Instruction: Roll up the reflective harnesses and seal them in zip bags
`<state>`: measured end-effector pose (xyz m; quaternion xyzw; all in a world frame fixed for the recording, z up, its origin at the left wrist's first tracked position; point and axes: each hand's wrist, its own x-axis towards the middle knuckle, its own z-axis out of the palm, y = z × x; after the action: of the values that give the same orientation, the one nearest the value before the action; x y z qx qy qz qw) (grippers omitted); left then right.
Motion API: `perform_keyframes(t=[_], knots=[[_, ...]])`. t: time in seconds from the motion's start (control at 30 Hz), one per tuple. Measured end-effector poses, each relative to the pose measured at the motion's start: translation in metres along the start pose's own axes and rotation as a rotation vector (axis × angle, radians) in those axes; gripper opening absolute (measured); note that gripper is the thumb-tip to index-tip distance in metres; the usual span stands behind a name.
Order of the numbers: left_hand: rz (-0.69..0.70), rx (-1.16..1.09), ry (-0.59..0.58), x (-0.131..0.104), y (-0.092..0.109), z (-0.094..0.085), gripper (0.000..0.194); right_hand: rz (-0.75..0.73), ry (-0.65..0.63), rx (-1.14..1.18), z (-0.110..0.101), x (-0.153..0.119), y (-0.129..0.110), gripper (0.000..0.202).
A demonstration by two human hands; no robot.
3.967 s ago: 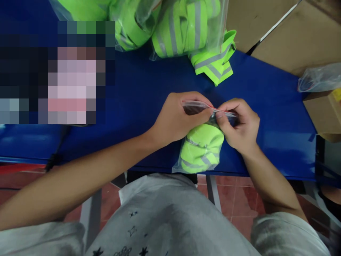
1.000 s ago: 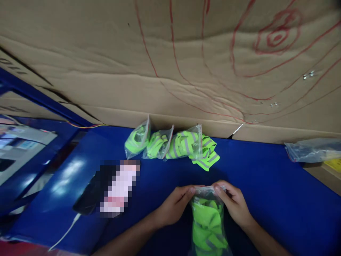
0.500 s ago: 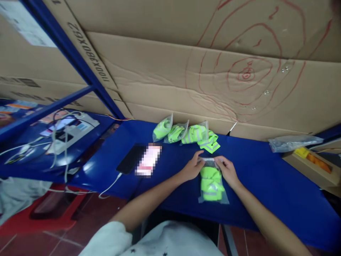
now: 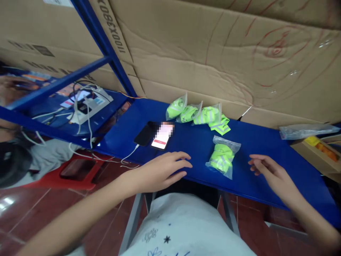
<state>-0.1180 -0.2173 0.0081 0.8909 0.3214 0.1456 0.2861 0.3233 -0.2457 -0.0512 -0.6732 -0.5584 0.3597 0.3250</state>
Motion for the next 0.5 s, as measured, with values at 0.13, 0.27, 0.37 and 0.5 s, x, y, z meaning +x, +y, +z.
perform_keyframes(t=[0.13, 0.27, 0.37, 0.5], knots=[[-0.04, -0.123, 0.289, -0.023, -0.01, 0.009, 0.032, -0.243, 0.232, -0.099, 0.039, -0.042, 0.0, 0.031], [-0.058, -0.279, 0.425, -0.004, -0.036, 0.045, 0.024, -0.538, 0.128, -0.328, 0.075, -0.026, -0.005, 0.024], [-0.094, -0.286, 0.394, 0.024, -0.045, 0.081, 0.025, -0.704, 0.037, -0.533, 0.099, -0.009, -0.007, 0.034], [-0.077, -0.238, 0.326, 0.048, -0.042, 0.128, 0.026, -0.611, 0.122, -0.603, 0.117, -0.014, 0.004, 0.034]])
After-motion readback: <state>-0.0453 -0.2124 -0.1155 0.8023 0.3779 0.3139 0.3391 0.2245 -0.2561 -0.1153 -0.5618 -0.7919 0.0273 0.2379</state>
